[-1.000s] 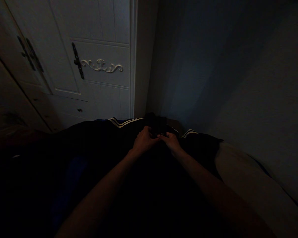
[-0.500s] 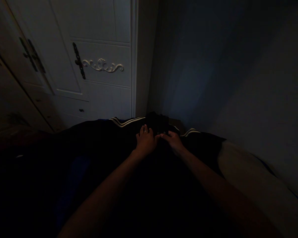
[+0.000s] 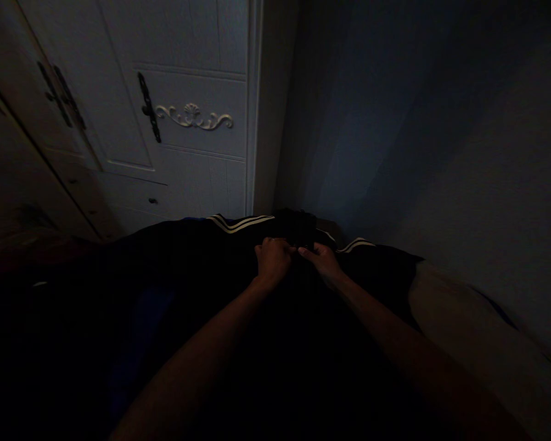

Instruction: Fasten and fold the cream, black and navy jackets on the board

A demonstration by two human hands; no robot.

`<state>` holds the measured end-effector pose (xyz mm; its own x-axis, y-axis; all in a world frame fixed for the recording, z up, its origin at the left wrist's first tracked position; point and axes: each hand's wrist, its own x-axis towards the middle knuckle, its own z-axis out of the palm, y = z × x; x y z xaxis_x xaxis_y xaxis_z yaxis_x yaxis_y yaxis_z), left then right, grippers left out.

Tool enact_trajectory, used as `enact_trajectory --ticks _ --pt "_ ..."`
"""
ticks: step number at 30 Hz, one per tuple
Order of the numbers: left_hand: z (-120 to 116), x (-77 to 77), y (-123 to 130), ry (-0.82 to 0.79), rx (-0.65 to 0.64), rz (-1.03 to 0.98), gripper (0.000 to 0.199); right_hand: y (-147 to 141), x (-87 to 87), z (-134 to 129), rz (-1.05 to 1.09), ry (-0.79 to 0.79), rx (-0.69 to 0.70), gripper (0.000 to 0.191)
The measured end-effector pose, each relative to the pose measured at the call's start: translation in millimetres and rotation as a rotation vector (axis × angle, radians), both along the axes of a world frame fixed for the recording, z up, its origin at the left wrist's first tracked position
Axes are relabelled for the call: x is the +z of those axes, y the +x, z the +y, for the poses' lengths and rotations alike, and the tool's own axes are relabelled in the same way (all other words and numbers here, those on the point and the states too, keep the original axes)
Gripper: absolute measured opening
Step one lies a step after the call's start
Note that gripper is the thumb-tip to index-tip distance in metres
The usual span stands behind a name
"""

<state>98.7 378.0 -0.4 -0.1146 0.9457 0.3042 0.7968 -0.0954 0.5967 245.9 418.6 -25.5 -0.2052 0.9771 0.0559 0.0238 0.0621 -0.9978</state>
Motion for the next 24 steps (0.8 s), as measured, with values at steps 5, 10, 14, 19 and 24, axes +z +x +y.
enact_trajectory --ticks 5,10,14,19,24 --pt "6 -0.6 -6 0.066 -0.023 -0.082 0.016 3 11.8 0 -0.177 0.051 -0.049 0.060" --pt "6 7.7 -8 0.140 0.001 -0.273 0.013 15 31.5 -3 -0.277 0.114 -0.077 0.050" --pt "3 12.7 -7 0.144 0.018 -0.404 0.012 18 45.9 -10 -0.327 0.122 -0.068 0.046" --pt "0 12.6 -5 0.163 0.029 -0.464 0.015 12 51.1 -15 -0.405 0.187 -0.121 0.041" --pt "-1 14.0 -4 0.164 -0.023 -0.551 0.015 2 42.0 -18 -0.388 0.311 -0.163 0.035"
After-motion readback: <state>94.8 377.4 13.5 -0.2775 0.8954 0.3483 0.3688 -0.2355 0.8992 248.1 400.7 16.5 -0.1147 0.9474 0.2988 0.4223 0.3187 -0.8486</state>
